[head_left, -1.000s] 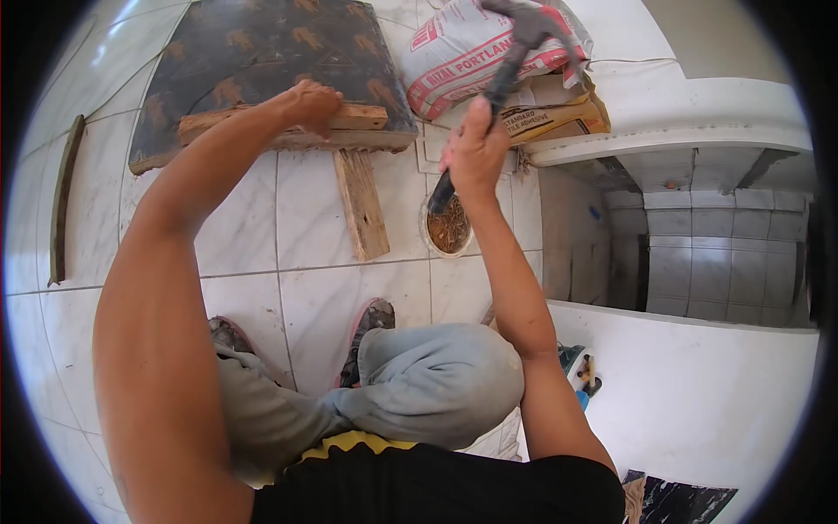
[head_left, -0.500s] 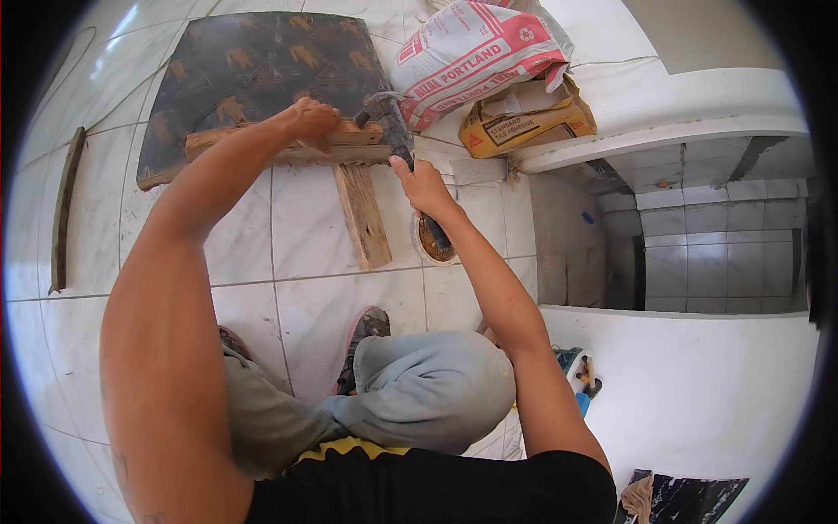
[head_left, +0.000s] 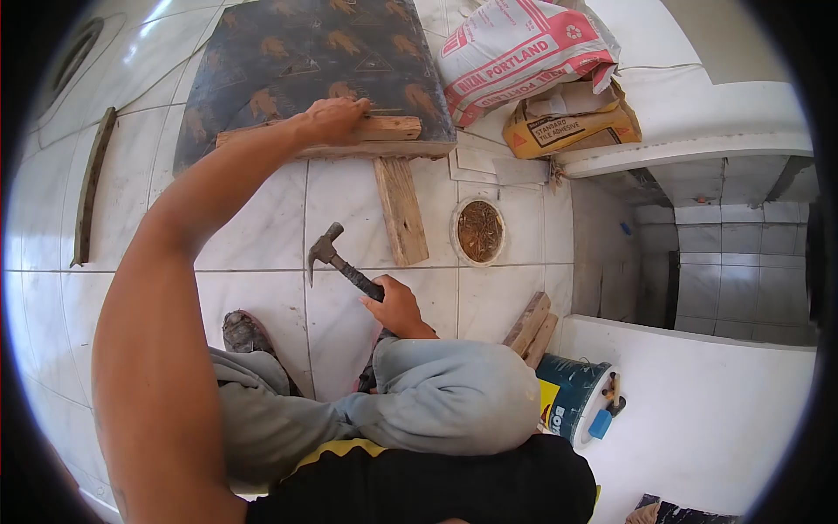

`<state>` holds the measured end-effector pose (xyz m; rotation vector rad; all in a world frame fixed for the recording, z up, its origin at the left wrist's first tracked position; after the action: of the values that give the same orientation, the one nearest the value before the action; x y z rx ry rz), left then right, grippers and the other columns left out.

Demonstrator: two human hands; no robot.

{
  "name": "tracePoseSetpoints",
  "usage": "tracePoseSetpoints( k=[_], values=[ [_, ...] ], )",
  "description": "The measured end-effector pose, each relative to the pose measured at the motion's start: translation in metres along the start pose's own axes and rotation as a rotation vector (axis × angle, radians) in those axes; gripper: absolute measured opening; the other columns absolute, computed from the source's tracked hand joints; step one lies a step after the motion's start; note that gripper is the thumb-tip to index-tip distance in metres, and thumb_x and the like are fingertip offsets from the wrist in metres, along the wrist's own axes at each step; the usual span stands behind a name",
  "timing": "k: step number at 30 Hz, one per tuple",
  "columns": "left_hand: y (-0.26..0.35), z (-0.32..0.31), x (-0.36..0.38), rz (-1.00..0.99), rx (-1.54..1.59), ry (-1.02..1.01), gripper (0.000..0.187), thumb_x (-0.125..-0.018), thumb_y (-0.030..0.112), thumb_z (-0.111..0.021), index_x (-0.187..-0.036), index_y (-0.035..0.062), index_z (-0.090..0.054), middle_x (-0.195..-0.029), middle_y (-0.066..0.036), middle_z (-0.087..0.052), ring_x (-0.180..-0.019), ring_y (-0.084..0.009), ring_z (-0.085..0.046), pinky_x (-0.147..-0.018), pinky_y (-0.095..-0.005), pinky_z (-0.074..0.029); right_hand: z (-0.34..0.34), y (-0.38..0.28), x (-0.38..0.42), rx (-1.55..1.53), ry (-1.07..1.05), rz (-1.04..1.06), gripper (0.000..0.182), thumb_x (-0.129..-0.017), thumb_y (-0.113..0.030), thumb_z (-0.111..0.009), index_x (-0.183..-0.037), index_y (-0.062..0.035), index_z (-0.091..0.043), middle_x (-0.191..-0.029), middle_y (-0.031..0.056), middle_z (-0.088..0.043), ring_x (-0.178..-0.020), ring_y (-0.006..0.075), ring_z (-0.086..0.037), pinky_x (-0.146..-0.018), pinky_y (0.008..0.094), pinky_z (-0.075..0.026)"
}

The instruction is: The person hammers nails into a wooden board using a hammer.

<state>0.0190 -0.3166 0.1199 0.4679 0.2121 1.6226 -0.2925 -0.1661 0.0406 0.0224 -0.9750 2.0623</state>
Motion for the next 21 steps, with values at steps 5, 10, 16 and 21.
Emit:
tracePoseSetpoints(
  k=[5,10,16,21],
  values=[
    [-0.03,0.009,0.047,-0.006,-0.022,0.082,0.074,-0.081,0.035,-0.083,-0.141,0.0094,-0.048,-0.13,-0.017,-0.061,-0.125,-0.0341,-0.058,-0.104,-0.0436,-0.048,-0.021,0.007,-0.003,0.148,0.063,0.013,0.044,-0.085,-0.032,-0.079,-0.11,-0.0037,-0.057,-0.107,0.0167,-0.068,-0.099,0.0383,-0.066,-0.084,0.0463,-0.052],
    [-0.066,0.01,0.088,0.096,-0.067,0.116,0.069,-0.081,0.033,-0.083,-0.138,0.0078,-0.053,-0.131,-0.017,-0.059,-0.124,-0.0353,-0.057,-0.105,-0.0431,-0.047,-0.042,0.021,-0.001,0.106,0.008,-0.019,0.045,-0.085,-0.033,-0.079,-0.109,-0.0031,-0.055,-0.108,0.0179,-0.067,-0.098,0.0396,-0.066,-0.083,0.0475,-0.052],
    [-0.073,0.02,0.088,0.243,-0.019,0.107,0.055,-0.079,0.032,-0.084,-0.123,0.0054,-0.063,-0.12,-0.012,-0.062,-0.12,-0.0298,-0.059,-0.096,-0.0429,-0.05,-0.059,0.028,-0.004,0.076,-0.037,0.033,0.044,-0.085,-0.033,-0.079,-0.11,-0.0028,-0.058,-0.108,0.0177,-0.066,-0.1,0.0399,-0.065,-0.084,0.0483,-0.051],
    [-0.057,0.048,0.076,0.19,-0.037,0.192,0.048,-0.081,0.035,-0.082,-0.114,0.0038,-0.067,-0.115,-0.012,-0.065,-0.114,-0.0308,-0.062,-0.092,-0.0444,-0.05,0.005,0.01,-0.019,0.17,0.241,0.316,0.067,-0.083,-0.039,-0.081,-0.131,0.0007,-0.056,-0.121,0.0236,-0.061,-0.117,0.041,-0.055,-0.098,0.047,-0.045]
  ],
)
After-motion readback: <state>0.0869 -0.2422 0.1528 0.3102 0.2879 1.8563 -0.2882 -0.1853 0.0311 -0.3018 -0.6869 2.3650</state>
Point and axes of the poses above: each hand's wrist, its own x-axis away from the middle knuckle, its own z-axis out of the back of the hand, y = z × x, the point moved 9 cm from there along -x, towards the middle knuckle
